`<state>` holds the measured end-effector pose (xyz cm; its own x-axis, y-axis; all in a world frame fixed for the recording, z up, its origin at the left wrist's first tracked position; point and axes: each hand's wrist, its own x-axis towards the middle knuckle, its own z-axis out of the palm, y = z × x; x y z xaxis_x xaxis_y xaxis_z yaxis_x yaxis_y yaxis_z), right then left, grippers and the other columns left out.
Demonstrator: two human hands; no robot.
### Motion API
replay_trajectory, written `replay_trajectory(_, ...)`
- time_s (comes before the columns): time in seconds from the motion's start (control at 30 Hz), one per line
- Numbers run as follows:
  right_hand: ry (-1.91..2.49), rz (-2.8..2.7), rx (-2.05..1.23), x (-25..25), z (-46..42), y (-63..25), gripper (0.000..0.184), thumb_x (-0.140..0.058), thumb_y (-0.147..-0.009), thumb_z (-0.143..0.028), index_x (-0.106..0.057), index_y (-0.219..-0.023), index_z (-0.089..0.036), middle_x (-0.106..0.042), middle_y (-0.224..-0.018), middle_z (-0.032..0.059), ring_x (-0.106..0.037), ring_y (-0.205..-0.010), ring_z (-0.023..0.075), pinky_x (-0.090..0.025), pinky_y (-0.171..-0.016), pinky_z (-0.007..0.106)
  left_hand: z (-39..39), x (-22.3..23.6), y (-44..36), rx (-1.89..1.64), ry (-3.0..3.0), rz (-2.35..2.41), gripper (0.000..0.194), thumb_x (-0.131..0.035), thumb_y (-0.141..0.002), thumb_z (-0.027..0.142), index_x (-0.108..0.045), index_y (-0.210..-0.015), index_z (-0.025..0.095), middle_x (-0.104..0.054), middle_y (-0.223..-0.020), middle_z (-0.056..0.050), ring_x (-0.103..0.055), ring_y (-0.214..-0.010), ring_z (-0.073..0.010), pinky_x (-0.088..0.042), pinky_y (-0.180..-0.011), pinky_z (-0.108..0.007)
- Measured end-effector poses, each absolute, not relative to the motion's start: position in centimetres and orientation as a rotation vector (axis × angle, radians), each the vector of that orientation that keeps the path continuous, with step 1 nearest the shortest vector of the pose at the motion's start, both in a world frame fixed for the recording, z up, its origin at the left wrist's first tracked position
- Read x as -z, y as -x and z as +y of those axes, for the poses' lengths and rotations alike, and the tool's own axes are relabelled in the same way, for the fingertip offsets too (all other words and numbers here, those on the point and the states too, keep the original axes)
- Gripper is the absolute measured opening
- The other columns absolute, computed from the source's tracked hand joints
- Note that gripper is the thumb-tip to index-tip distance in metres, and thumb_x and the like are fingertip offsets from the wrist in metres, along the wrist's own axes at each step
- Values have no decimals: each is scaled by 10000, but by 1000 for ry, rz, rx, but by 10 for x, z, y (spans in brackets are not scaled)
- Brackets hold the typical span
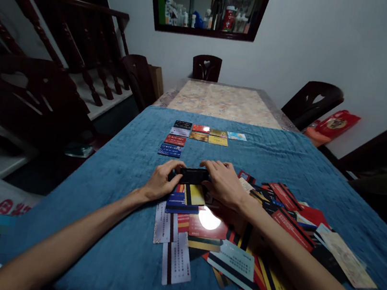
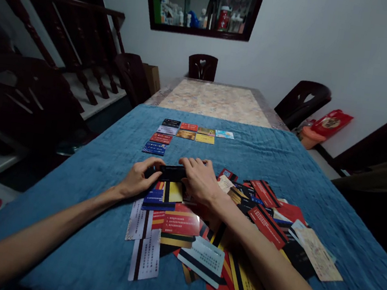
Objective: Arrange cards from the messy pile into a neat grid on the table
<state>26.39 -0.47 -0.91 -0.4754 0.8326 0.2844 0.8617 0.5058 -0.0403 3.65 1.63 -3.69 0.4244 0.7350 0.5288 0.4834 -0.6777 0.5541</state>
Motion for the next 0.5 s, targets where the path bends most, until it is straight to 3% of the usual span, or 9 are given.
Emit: replay_trajectory(0.5, 1400, -2516, 299, 11, -7, -260, 482, -644, -814, -220, -519, -1277, -172, -617, -1128, 129, -535, -1027, 290, -323, -836, 380, 21, 36, -35, -1195, -2177, 1137, 169, -554, -836, 163, -626, -987, 191, -673, -823, 3, -628, -759, -146, -517, -746, -281)
